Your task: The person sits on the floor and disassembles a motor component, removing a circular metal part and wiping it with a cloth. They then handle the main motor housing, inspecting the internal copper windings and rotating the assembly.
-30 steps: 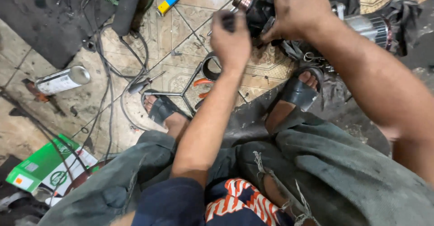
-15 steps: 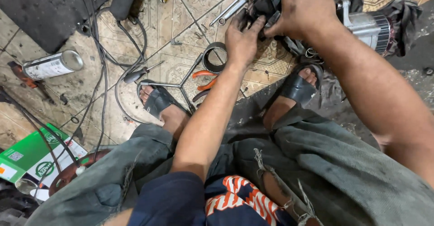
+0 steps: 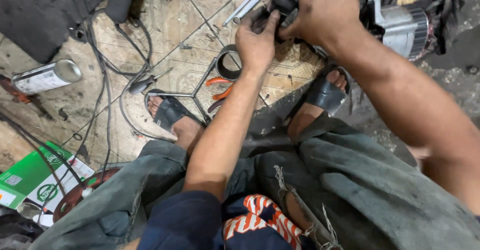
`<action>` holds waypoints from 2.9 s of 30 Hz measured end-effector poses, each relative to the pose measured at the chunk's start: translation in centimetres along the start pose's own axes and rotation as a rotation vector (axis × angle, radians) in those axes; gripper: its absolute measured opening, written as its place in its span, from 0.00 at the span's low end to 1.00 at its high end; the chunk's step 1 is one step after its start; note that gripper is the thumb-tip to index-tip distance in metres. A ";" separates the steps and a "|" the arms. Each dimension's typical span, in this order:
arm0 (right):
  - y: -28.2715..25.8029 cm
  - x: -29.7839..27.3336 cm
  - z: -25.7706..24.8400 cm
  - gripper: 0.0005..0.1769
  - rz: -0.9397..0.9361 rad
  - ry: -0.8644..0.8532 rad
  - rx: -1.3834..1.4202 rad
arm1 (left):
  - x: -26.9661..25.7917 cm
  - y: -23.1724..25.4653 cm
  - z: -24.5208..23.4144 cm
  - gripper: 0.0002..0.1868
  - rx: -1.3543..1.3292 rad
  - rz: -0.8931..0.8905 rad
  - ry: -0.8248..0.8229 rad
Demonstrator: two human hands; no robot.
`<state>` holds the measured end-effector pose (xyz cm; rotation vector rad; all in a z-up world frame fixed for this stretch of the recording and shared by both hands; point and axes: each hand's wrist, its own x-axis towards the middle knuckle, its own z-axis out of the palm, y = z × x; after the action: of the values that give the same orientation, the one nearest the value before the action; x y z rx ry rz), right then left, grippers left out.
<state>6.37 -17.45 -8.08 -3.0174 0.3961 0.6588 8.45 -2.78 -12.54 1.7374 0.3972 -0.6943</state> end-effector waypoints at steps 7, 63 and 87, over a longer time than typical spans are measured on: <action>-3.3 -1.1 0.9 0.70 0.078 0.129 -0.115 | 0.5 -1.5 -1.5 0.11 -0.042 0.031 -0.016; -6.6 -4.3 0.3 0.63 0.121 -0.038 -0.142 | -3.9 -0.7 -3.4 0.24 -0.029 -0.134 -0.044; -7.0 -3.9 -0.1 0.71 0.152 -0.093 -0.191 | -3.0 -1.1 -3.8 0.29 0.088 -0.236 -0.173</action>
<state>4.75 -9.76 -6.54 -3.1405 0.5952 0.8927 6.44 1.42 -10.91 1.7124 0.4613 -1.0381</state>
